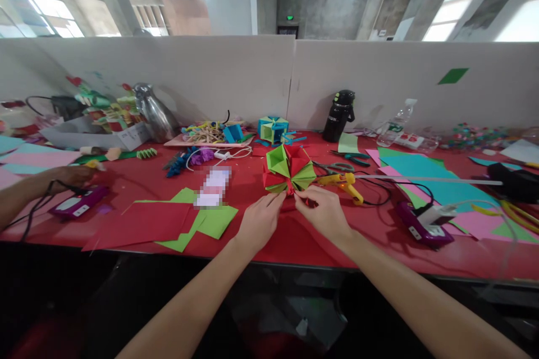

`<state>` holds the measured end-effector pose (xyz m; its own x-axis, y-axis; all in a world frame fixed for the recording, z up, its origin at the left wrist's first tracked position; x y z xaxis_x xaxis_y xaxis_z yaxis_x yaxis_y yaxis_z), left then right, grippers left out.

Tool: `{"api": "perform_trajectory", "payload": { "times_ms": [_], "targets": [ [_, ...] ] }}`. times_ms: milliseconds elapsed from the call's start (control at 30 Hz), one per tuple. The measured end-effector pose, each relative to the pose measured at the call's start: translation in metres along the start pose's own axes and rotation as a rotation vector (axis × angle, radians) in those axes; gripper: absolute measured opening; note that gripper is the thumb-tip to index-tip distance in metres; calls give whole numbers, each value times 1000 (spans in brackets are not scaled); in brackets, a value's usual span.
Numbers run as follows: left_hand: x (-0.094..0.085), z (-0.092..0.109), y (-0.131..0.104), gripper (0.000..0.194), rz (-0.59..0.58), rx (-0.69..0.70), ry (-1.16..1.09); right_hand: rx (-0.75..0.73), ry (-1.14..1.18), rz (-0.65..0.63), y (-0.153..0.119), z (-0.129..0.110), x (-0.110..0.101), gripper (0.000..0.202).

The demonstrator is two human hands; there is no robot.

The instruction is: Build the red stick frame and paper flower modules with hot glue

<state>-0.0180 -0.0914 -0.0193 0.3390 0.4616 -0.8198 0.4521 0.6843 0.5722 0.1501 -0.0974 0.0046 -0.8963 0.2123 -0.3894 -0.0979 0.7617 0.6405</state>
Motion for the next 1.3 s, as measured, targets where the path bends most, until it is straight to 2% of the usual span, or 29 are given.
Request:
{"api": "perform_trajectory", "payload": {
  "times_ms": [267, 467, 700, 1300],
  "targets": [
    [0, 2, 3, 37, 61, 60, 46, 10, 40, 22, 2, 0, -4, 12],
    [-3, 3, 3, 38, 58, 61, 64, 3, 47, 45, 2, 0, -4, 13],
    [1, 0, 2, 38, 106, 68, 56, 2, 34, 45, 2, -1, -5, 12],
    [2, -1, -1, 40, 95, 64, 60, 7, 76, 55, -1, 0, -2, 12]
  ]
}}
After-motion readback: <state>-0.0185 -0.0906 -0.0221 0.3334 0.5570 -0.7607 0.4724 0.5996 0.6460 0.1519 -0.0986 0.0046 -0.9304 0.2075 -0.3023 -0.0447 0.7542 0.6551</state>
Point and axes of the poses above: each hand's wrist, its own y-axis towards the middle knuckle, its own x-axis out of the palm, z = x × y, the point moved 4 cm from there along y, towards the middle knuckle, and after that the axes turned 15 degrees about y, right-handed, at the moved point
